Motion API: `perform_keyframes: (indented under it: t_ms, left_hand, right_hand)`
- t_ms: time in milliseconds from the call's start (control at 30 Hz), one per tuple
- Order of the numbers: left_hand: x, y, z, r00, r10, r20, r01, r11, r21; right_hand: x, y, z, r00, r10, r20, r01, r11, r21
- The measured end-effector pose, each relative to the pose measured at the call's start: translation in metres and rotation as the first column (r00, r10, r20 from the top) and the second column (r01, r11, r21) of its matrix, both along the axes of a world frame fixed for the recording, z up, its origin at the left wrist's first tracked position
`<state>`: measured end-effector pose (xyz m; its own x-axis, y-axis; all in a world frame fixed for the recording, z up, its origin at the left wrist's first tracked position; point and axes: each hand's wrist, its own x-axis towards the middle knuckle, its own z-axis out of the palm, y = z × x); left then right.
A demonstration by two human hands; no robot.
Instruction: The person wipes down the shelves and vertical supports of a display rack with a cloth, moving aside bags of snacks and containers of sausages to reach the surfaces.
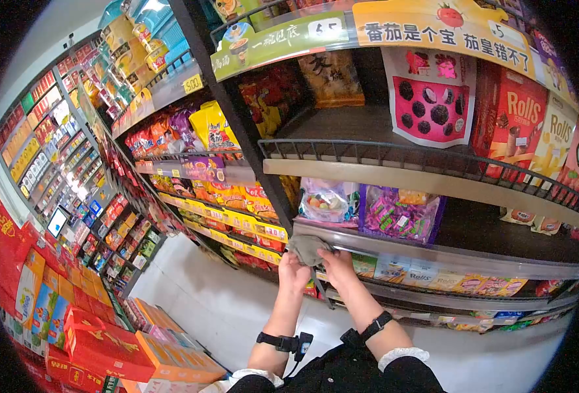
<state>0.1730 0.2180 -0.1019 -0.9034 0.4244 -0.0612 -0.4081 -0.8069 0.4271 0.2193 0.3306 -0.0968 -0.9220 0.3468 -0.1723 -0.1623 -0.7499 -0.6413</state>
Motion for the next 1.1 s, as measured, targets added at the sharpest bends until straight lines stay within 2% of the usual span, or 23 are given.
perform_keyframes:
  t_ms: [133,200,300,400,533,600,767,833,900,967,1033,1100]
  left_hand:
    - [-0.012,0.012,-0.007,0.999,0.032,-0.012,-0.033,0.993,-0.117]
    - [-0.019,0.013,-0.013,0.998,0.065,0.018,-0.061,0.981,-0.185]
    - [-0.028,0.015,-0.016,0.992,0.099,0.083,-0.082,0.979,-0.188]
    - [-0.024,0.018,-0.004,0.987,0.106,0.124,-0.077,0.972,-0.223]
    - [-0.006,0.023,0.022,0.976,0.12,0.18,-0.085,0.978,-0.191]
    - [0.001,0.026,0.031,0.968,0.115,0.224,-0.068,0.976,-0.206]
    - [0.017,0.043,0.017,0.959,0.118,0.257,-0.045,0.961,-0.273]
    - [0.025,0.05,0.011,0.978,-0.01,0.209,0.069,0.958,-0.277]
    - [0.03,0.062,-0.007,0.978,-0.038,0.207,0.085,0.971,-0.224]
    - [0.038,0.075,-0.019,0.978,-0.17,0.125,0.192,0.961,-0.197]
    - [0.05,0.087,-0.024,0.968,-0.215,0.128,0.239,0.947,-0.216]
    - [0.06,0.1,-0.032,0.953,-0.297,0.062,0.301,0.902,-0.311]
  right_hand:
    - [-0.003,-0.004,0.009,0.997,-0.068,0.046,0.068,0.998,-0.004]
    - [-0.005,-0.005,0.009,0.99,-0.068,0.127,0.068,0.998,0.005]
    - [-0.007,0.001,0.003,0.982,0.004,0.187,-0.011,0.999,0.034]
    - [-0.007,-0.003,0.0,0.992,-0.04,0.117,0.043,0.999,-0.026]
    - [-0.005,-0.002,0.0,0.995,-0.049,0.082,0.05,0.999,-0.003]
    - [0.002,0.001,0.004,0.988,-0.062,0.138,0.057,0.998,0.039]
    - [0.026,0.025,-0.003,0.996,-0.067,0.05,0.064,0.996,0.062]
    - [0.041,0.036,-0.002,0.994,-0.111,0.016,0.11,0.992,0.056]
    - [0.059,0.05,0.0,0.992,-0.119,0.038,0.117,0.991,0.061]
    - [0.079,0.061,0.005,0.971,-0.213,0.113,0.208,0.977,0.054]
    - [0.098,0.079,-0.002,0.966,-0.239,0.095,0.233,0.97,0.066]
    - [0.117,0.097,-0.01,0.961,-0.266,0.073,0.26,0.962,0.08]
